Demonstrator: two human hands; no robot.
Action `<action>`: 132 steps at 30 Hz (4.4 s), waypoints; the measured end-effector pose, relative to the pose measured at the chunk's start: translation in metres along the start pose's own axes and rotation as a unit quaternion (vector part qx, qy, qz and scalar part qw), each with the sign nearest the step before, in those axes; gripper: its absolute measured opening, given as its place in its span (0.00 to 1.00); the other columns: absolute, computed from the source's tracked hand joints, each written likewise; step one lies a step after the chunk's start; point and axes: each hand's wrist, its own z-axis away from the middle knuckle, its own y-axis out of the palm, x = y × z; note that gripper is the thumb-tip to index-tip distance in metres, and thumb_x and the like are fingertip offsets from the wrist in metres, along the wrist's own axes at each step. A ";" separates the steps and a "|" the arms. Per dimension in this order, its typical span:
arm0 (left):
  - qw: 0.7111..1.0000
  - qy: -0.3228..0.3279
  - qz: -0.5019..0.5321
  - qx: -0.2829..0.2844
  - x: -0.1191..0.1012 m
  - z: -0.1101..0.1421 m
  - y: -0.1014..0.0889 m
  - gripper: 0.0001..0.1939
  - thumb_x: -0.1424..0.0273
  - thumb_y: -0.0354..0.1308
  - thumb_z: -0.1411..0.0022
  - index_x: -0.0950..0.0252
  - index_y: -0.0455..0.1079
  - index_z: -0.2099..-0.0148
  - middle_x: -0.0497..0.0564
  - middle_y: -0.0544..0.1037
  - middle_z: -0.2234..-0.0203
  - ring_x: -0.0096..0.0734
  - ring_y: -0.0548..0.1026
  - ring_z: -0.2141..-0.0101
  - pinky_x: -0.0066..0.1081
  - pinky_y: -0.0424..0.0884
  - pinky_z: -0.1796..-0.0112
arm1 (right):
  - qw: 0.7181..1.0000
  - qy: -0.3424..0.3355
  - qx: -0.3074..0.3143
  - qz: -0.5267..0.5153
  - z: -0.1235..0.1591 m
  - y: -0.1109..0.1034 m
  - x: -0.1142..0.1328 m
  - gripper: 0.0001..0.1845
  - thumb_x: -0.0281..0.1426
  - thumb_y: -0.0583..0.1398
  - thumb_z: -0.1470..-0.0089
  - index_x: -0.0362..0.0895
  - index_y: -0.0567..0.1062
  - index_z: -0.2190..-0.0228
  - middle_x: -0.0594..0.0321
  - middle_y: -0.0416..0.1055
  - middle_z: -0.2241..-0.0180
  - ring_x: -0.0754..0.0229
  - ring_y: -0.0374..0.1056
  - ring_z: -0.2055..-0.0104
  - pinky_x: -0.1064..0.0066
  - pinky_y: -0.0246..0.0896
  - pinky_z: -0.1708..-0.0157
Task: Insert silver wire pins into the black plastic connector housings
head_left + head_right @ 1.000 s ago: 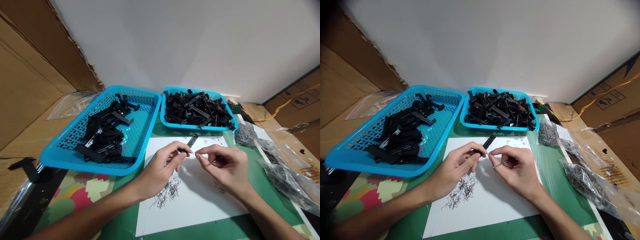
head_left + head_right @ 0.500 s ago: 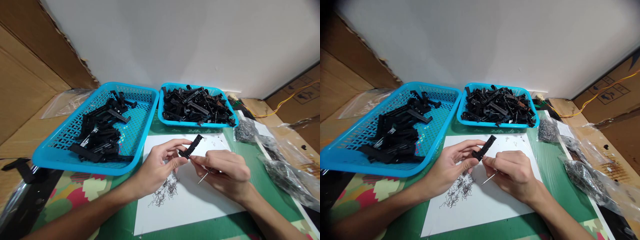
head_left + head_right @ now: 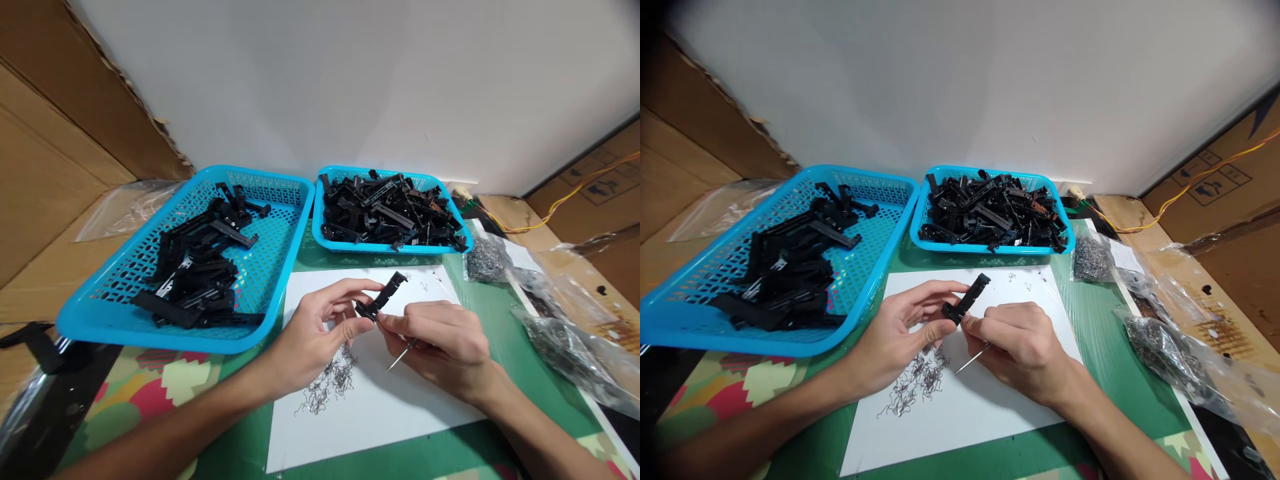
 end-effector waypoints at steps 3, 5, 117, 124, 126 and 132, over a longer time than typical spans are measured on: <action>1.000 -0.014 0.008 0.006 0.000 0.001 0.000 0.19 0.66 0.67 0.32 0.58 0.76 0.40 0.53 0.81 0.59 0.32 0.75 0.63 0.26 0.71 0.69 | 1.000 0.000 -0.004 -0.007 -0.002 0.000 0.000 0.09 0.20 0.60 0.36 0.44 0.78 0.61 0.72 0.62 0.82 0.67 0.54 0.82 0.70 0.45 0.79; 1.000 -0.018 0.008 0.008 0.000 0.001 0.000 0.19 0.66 0.67 0.32 0.59 0.76 0.40 0.53 0.80 0.60 0.31 0.74 0.65 0.26 0.71 0.70 | 1.000 -0.002 0.001 -0.010 -0.003 0.000 0.000 0.09 0.21 0.60 0.35 0.43 0.79 0.60 0.72 0.62 0.82 0.67 0.54 0.82 0.70 0.45 0.79; 0.962 0.081 -0.247 -0.080 0.005 0.005 0.008 0.09 0.80 0.69 0.39 0.64 0.83 0.58 0.50 0.86 0.62 0.37 0.82 0.60 0.35 0.77 0.57 | 0.947 0.291 0.129 -0.038 -0.018 -0.006 0.013 0.09 0.27 0.61 0.37 0.46 0.84 0.61 0.65 0.73 0.73 0.61 0.65 0.72 0.69 0.59 0.70; 0.962 0.088 -0.251 -0.065 0.005 0.006 0.008 0.11 0.83 0.67 0.39 0.64 0.84 0.58 0.49 0.86 0.63 0.35 0.82 0.60 0.33 0.75 0.57 | 0.917 0.382 0.067 -0.091 -0.012 0.005 0.015 0.07 0.28 0.63 0.46 0.43 0.80 0.75 0.66 0.73 0.78 0.64 0.60 0.78 0.72 0.55 0.77; 0.963 0.085 -0.249 -0.067 0.005 0.005 0.008 0.11 0.83 0.67 0.39 0.64 0.84 0.59 0.49 0.86 0.63 0.35 0.82 0.60 0.33 0.75 0.58 | 0.912 0.393 0.047 -0.105 -0.010 0.009 0.016 0.09 0.30 0.64 0.46 0.43 0.78 0.77 0.67 0.69 0.81 0.65 0.59 0.78 0.73 0.53 0.78; 0.964 0.083 -0.242 -0.073 0.006 0.005 0.008 0.10 0.83 0.68 0.40 0.64 0.84 0.60 0.49 0.86 0.64 0.35 0.82 0.61 0.33 0.75 0.58 | 0.922 0.371 0.004 -0.110 -0.004 0.018 0.017 0.11 0.31 0.65 0.45 0.43 0.75 0.78 0.69 0.64 0.82 0.67 0.56 0.79 0.75 0.52 0.80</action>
